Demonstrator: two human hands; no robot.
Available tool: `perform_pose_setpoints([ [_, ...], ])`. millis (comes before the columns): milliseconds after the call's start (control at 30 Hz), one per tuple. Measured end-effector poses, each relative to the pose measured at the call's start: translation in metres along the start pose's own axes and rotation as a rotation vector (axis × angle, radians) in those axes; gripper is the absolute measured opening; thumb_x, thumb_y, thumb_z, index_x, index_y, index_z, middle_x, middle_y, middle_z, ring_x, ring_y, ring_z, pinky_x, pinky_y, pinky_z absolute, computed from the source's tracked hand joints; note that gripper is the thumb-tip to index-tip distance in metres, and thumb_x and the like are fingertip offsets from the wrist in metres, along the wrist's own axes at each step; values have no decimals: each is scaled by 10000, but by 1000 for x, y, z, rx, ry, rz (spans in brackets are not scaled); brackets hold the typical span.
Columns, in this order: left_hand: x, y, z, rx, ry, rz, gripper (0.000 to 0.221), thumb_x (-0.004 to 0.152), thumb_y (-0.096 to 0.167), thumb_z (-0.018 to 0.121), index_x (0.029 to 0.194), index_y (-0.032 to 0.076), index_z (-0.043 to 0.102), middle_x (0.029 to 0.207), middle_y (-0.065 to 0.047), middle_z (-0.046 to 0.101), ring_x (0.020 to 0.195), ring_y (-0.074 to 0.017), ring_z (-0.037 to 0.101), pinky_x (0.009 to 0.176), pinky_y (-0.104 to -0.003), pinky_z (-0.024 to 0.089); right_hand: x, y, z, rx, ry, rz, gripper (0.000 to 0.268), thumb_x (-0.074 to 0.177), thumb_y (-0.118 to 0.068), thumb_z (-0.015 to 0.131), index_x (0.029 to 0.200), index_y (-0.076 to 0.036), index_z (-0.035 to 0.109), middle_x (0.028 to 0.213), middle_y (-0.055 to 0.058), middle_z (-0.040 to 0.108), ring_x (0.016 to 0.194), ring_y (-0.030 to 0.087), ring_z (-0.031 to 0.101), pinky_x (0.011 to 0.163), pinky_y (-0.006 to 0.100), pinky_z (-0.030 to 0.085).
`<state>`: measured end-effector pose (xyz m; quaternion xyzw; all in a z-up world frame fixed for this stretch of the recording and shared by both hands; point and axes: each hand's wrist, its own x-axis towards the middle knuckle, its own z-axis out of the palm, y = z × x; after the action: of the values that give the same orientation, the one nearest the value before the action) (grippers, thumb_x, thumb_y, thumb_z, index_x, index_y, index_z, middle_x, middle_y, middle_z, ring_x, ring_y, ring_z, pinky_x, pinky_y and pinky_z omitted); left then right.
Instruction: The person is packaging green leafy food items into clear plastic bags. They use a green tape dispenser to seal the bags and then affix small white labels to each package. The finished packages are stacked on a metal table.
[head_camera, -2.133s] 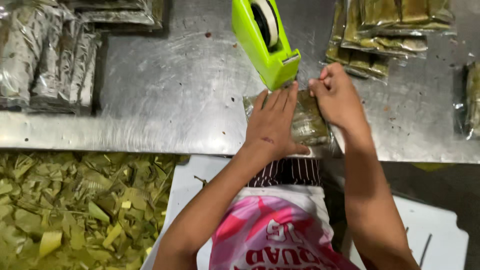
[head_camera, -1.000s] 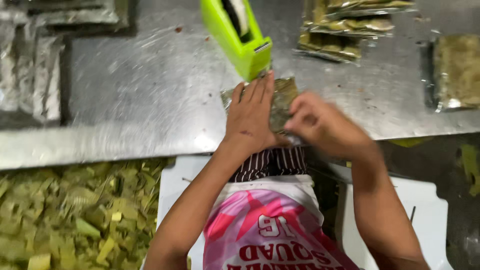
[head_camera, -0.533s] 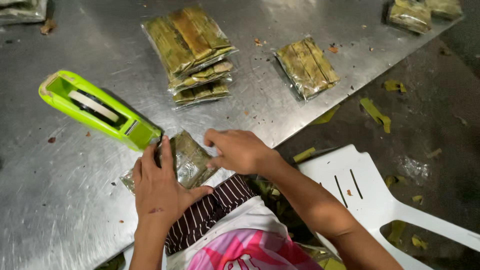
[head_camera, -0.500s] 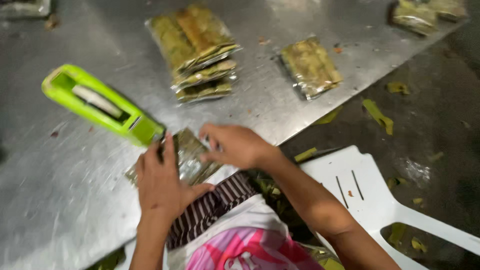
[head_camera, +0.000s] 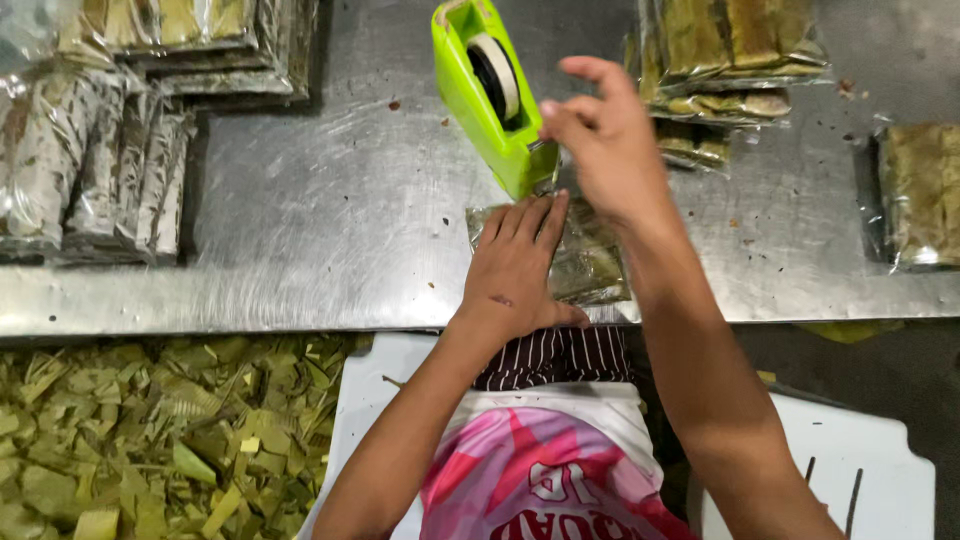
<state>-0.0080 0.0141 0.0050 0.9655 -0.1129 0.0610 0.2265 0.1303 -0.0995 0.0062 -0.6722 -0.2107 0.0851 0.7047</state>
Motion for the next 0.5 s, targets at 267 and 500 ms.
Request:
perform_pose_setpoints([
  [267,-11,-14,-7,-109,-40,255,1370,420,546,954,1494,-66,363,1409,-239,522,1363,-381,462,1195,-480,314,-55,6,-50,-154,-8,168,235,1058,-84,659,1182,-36,466,896,39,678,868,97,628,784,240,486],
  [500,-20,-12,-14,-168,-26,320,1359,429,551,936,1486,-81,362,1409,-237,536,1359,-382,476,1193,-472,321,-54,18,-44,-94,-48,282,195,1028,-111,669,1153,-31,542,891,8,670,847,74,631,759,216,494],
])
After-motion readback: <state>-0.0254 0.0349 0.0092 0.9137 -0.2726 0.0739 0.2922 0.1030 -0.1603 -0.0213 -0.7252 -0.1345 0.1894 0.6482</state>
